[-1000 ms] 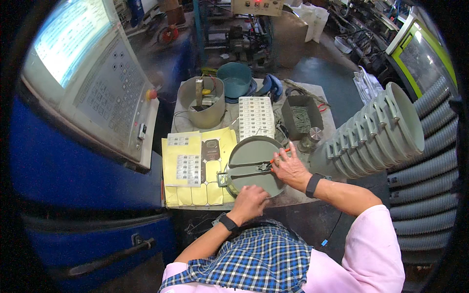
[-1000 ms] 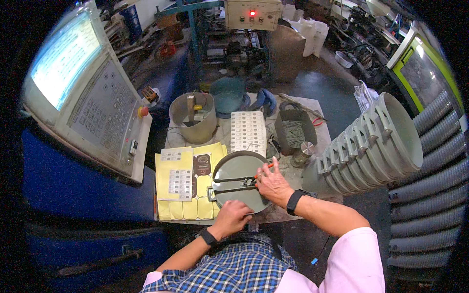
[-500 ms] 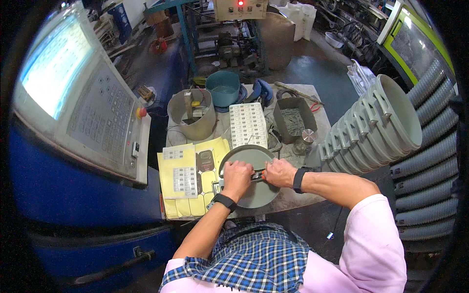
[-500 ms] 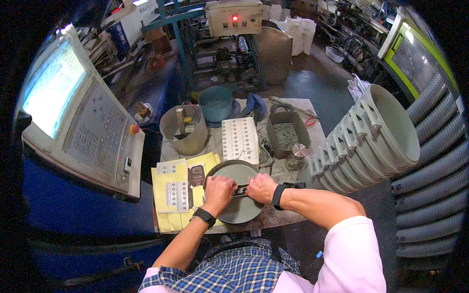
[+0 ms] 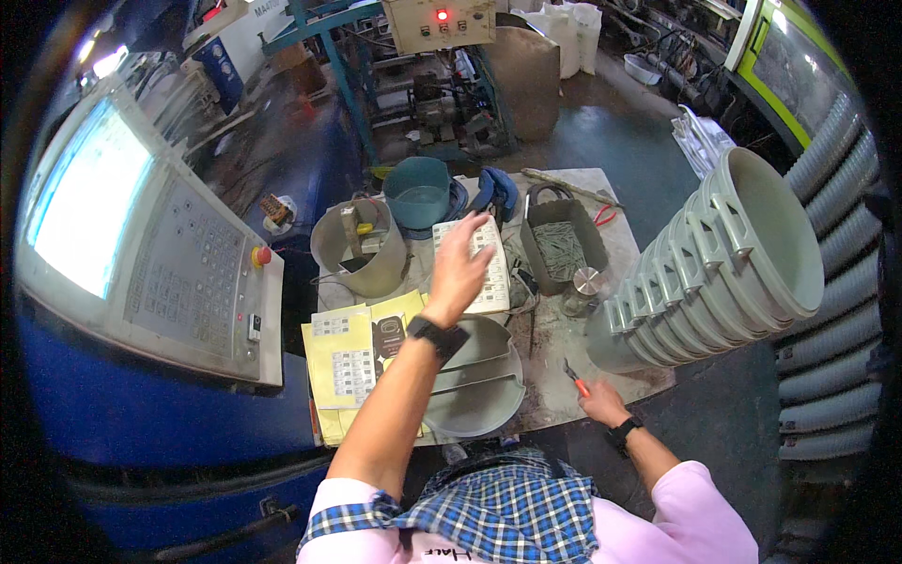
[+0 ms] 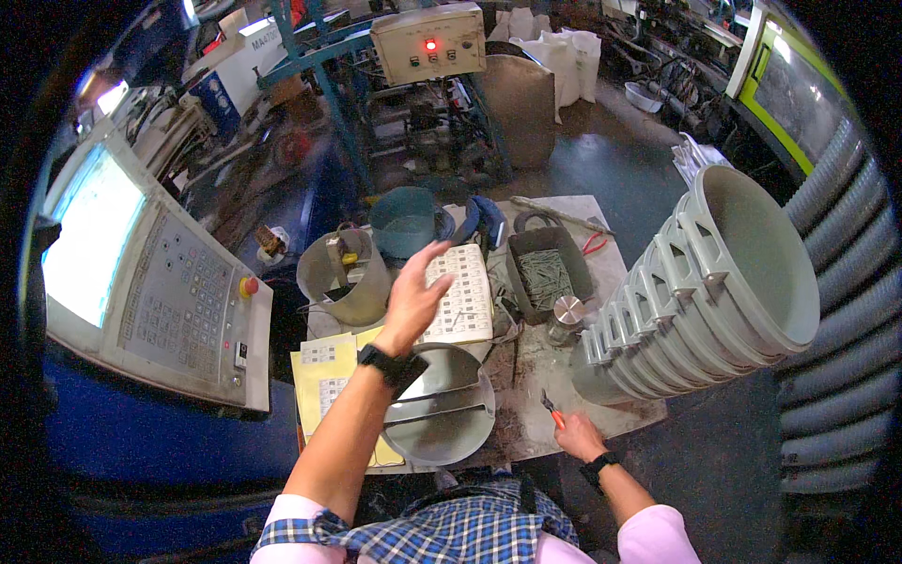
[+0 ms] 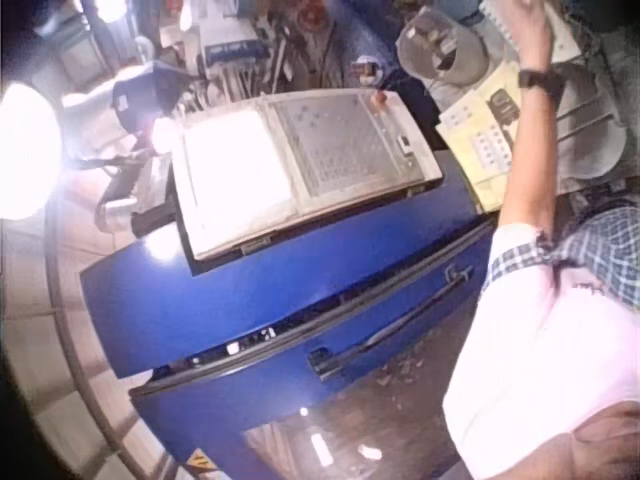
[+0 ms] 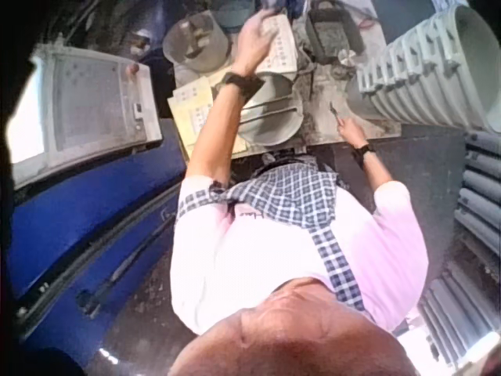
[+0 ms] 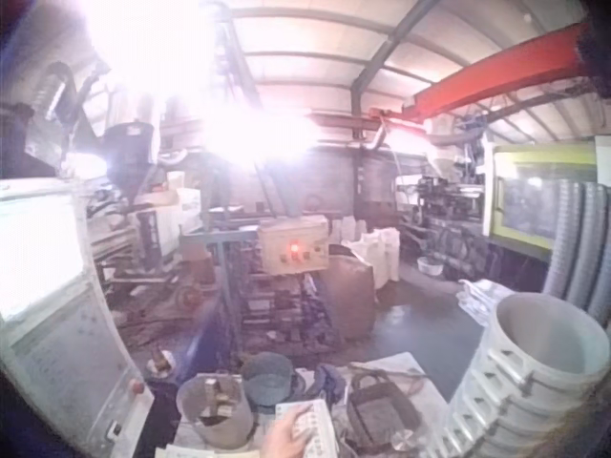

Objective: The person retrieves gray plastic buckets from a molding machine, trims excess plastic from the rim with pliers, and smooths the edges with a sanding block. They then apply a printed label to the bucket and stack it with others.

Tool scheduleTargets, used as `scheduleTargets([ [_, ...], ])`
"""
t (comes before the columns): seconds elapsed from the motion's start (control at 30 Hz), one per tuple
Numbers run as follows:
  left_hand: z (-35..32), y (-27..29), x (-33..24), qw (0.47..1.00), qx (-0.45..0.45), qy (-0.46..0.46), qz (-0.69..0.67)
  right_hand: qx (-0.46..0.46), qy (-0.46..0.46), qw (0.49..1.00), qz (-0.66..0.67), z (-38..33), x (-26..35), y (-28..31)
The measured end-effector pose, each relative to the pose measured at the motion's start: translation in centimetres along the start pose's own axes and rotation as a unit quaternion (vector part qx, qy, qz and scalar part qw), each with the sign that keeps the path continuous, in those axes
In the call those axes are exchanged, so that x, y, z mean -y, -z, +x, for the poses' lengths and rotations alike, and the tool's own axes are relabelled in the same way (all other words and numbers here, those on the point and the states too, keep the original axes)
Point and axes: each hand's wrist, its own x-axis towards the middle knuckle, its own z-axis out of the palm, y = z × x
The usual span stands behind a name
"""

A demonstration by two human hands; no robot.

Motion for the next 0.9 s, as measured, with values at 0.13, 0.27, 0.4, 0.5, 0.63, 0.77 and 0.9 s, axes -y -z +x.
scheduleTargets([
  [0.13,-6.6,4.6,5.2,0.968,-0.025,0.199,-0.151,0.01,-0.013,0.997,0.081,3.8,-3.0,-5.3],
  [0.27,-16.8,9.4,8.1,0.896,-0.159,0.395,-0.128,-0.043,-0.04,0.997,0.048,5.9,-2.8,-7.3],
  [0.4,-27.8,12.6,7.7,0.809,-0.238,0.529,-0.095,-0.133,0.09,0.981,0.107,6.9,1.9,-4.6],
  [0.5,-34.6,13.7,6.8,0.766,-0.277,0.573,-0.093,0.014,0.117,0.828,0.548,5.4,6.9,-1.7],
  [0.63,-39.4,12.3,6.1,0.718,-0.317,0.606,-0.128,0.019,0.179,0.95,0.254,1.4,11.5,-1.6],
  [0.77,-38.7,9.7,6.5,0.72,-0.26,0.617,-0.185,0.022,0.16,0.93,0.331,0.9,11.6,-0.7],
  [0.9,-34.4,8.1,6.7,0.822,-0.132,0.542,-0.114,0.118,0.172,0.866,0.454,1.4,8.8,2.7],
])
